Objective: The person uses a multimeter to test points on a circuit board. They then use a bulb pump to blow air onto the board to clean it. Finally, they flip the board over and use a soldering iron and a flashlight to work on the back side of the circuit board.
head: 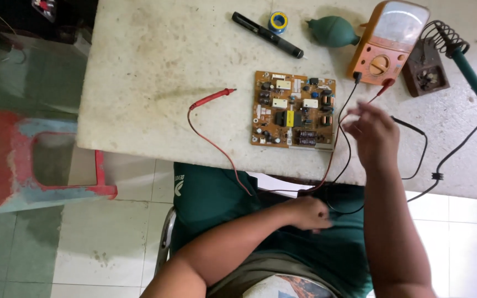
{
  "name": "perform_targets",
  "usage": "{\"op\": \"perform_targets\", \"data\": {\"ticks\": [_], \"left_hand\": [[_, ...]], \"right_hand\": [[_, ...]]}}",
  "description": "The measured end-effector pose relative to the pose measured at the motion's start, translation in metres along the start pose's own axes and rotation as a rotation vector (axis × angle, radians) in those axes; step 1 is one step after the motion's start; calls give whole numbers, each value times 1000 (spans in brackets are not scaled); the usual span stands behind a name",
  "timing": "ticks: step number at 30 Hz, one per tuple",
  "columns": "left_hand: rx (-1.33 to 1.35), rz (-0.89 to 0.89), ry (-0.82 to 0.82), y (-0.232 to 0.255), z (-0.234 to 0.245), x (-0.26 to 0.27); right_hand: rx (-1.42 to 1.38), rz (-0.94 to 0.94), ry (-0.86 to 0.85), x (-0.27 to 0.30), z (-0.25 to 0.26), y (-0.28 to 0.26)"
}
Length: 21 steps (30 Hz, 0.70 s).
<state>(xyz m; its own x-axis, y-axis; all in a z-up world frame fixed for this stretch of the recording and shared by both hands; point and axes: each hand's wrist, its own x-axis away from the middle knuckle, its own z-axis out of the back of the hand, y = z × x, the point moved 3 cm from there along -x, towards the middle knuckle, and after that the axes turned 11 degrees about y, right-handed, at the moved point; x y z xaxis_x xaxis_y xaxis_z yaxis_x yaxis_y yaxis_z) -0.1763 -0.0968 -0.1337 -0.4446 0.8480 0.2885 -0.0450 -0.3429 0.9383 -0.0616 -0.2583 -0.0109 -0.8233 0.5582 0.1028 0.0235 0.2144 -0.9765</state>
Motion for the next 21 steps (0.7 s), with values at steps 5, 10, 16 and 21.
{"op": "perform_targets", "data": {"ticks": [5,10,16,21], "left_hand": [[-195,115,-41,-7,9,-10],[-322,181,-7,13,38,2],[-304,225,-78,38,56,18],[-275,222,-77,39,61,16]], "right_hand": [[-435,-468,-28,-41,-64,-14],[-563,-569,259,-79,-114,-12],[-482,-588,476,-113,-149,-4],[-162,-540,650,-120,-169,-5]]}}
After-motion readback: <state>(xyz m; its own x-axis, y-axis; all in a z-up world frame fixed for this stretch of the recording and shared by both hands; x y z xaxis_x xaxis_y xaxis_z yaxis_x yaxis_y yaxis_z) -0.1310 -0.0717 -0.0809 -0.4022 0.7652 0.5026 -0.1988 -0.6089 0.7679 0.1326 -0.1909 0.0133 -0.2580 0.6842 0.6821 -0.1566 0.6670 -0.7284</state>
